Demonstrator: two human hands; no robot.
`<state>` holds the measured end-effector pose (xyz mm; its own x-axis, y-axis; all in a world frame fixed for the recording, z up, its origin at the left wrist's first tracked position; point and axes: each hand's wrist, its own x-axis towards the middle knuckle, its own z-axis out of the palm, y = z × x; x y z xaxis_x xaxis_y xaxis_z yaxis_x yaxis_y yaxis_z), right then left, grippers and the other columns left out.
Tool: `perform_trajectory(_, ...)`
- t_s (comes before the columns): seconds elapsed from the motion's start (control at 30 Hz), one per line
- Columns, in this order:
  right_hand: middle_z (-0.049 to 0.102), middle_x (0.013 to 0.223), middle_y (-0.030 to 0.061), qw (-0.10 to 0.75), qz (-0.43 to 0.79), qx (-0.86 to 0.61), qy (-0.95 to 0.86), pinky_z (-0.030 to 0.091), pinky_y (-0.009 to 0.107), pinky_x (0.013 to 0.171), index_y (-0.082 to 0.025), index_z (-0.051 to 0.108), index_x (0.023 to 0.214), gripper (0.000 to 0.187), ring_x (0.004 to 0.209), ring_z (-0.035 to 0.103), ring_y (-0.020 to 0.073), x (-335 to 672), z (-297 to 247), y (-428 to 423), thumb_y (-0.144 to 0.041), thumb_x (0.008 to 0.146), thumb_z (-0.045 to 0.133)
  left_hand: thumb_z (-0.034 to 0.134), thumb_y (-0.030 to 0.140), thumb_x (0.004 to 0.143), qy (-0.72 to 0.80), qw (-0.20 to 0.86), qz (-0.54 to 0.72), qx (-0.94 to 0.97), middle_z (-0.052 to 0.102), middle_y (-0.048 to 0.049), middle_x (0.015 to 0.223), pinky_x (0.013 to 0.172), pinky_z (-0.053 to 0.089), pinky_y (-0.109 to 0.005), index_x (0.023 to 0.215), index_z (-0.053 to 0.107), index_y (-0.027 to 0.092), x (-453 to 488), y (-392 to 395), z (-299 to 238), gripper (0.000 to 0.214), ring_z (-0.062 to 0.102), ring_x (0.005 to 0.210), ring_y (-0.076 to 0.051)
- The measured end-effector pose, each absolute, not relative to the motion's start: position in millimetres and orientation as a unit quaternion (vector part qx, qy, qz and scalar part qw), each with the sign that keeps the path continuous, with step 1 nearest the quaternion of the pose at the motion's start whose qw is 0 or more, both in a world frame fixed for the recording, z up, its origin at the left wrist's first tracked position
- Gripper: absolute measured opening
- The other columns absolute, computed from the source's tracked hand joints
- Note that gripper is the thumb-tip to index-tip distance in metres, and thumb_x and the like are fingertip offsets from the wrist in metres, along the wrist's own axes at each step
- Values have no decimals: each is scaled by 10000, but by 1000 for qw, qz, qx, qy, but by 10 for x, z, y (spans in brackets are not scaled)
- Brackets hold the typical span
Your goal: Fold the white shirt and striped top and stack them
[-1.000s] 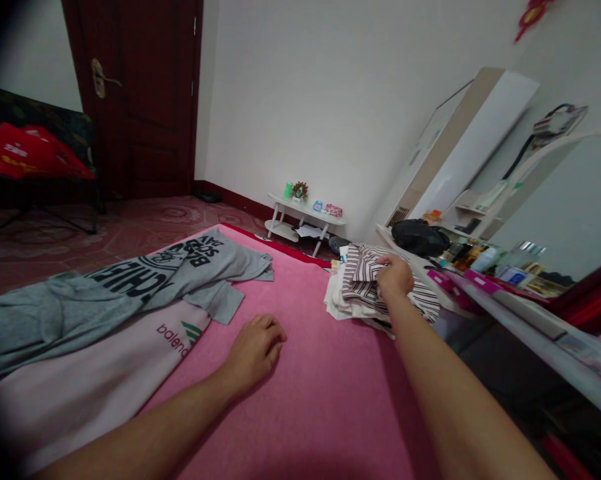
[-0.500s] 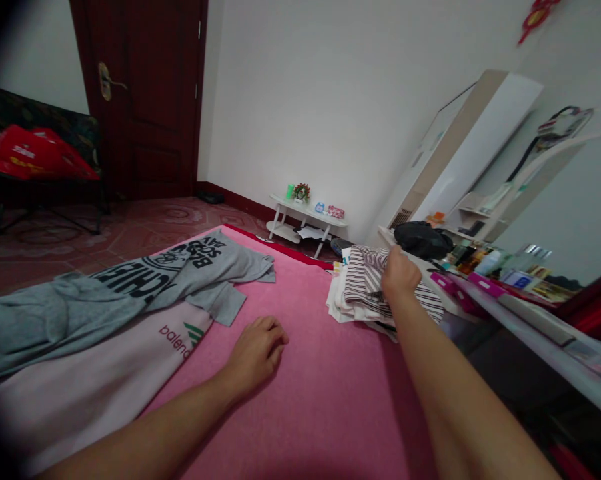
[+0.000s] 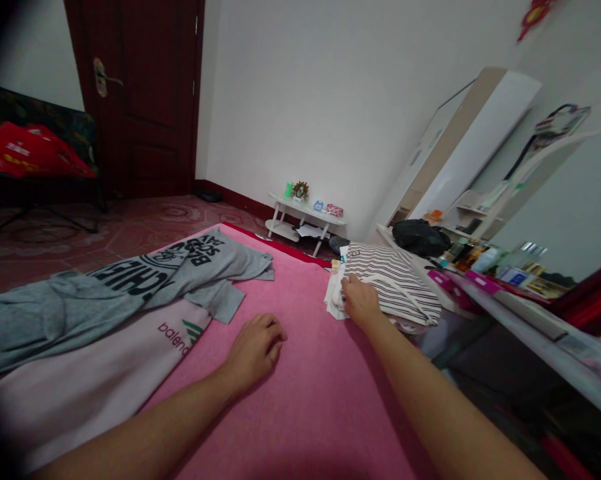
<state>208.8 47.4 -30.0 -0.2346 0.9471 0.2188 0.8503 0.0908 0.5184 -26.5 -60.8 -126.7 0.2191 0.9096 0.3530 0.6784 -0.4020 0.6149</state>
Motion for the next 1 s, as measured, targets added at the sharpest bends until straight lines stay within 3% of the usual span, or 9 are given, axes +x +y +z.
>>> perform_trajectory(0.13, 602, 1122, 55, 36, 216, 610, 762, 407, 272, 683, -260, 587, 1167, 324, 924, 617, 203, 2052, -359, 455, -227, 877, 448, 533, 133, 778, 517, 164, 354, 762, 587, -57, 966, 856, 392, -332, 884, 653, 204, -258, -606, -1291, 175, 512, 963, -207)
perform_trajectory(0.27, 633, 1066, 52, -12, 184, 591, 785, 403, 288, 798, -238, 667, 1016, 282, 1005, 570, 215, 2092, -279, 397, -386, 896, 460, 533, 138, 780, 517, 165, 353, 762, 588, -54, 973, 856, 392, -329, 885, 652, 206, -259, -604, -1291, 173, 510, 963, -204)
perform_trajectory(0.33, 599, 1184, 74, -95, 250, 583, 767, 357, 331, 928, -220, 638, 1096, 325, 1118, 506, 232, 2185, -252, 340, -365, 926, 402, 530, 141, 786, 521, 168, 346, 762, 588, -56, 983, 860, 392, -331, 887, 653, 205, -263, -605, -1275, 171, 508, 974, -207)
perform_trajectory(0.43, 413, 1432, 105, -192, 331, 630, 676, 223, 446, 1062, -205, 472, 1332, 452, 1302, 340, 280, 2539, -305, 279, -396, 946, 335, 536, 148, 786, 523, 172, 339, 763, 589, -57, 991, 866, 392, -334, 889, 655, 206, -270, -605, -1259, 168, 508, 983, -210)
perform_trajectory(0.5, 320, 1494, 128, -192, 297, 708, 612, 196, 510, 1070, -193, 373, 1410, 551, 1350, 274, 317, 2909, -397, 281, -466, 936, 309, 540, 150, 784, 522, 171, 341, 763, 591, -57, 983, 866, 393, -335, 884, 657, 206, -271, -601, -1264, 164, 509, 980, -210)
perform_trajectory(0.67, 479, 1356, 206, -139, 23, 842, 520, 366, 486, 973, -140, 324, 1446, 732, 1227, 464, 345, 3659, -572, 300, -606, 887, 247, 535, 145, 787, 519, 160, 344, 766, 589, -60, 973, 875, 392, -332, 886, 662, 206, -268, -584, -1287, 172, 514, 982, -207)
perform_trajectory(0.73, 454, 1366, 227, -155, 54, 870, 465, 371, 548, 941, -148, 351, 1430, 765, 1238, 436, 392, 3661, -622, 222, -646, 860, 245, 536, 150, 790, 519, 161, 339, 768, 592, -57, 974, 878, 391, -332, 890, 666, 208, -266, -582, -1280, 174, 515, 992, -208)
perform_trajectory(0.83, 367, 1409, 279, -183, 116, 891, 399, 369, 579, 925, -66, 339, 1414, 811, 1290, 354, 417, 3372, -799, -3, -640, 851, 237, 536, 148, 796, 521, 161, 332, 770, 594, -54, 986, 880, 390, -331, 895, 667, 209, -269, -596, -1254, 176, 514, 1004, -208)
perform_trajectory(1.0, 385, 1408, 286, -102, 36, 895, 433, 336, 548, 975, -33, 407, 1367, 754, 1313, 351, 380, 2760, -1290, -441, -584, 868, 279, 519, 162, 829, 516, 149, 314, 783, 586, -55, 1018, 893, 376, -327, 929, 656, 210, -278, -653, -1232, 176, 504, 1019, -201)
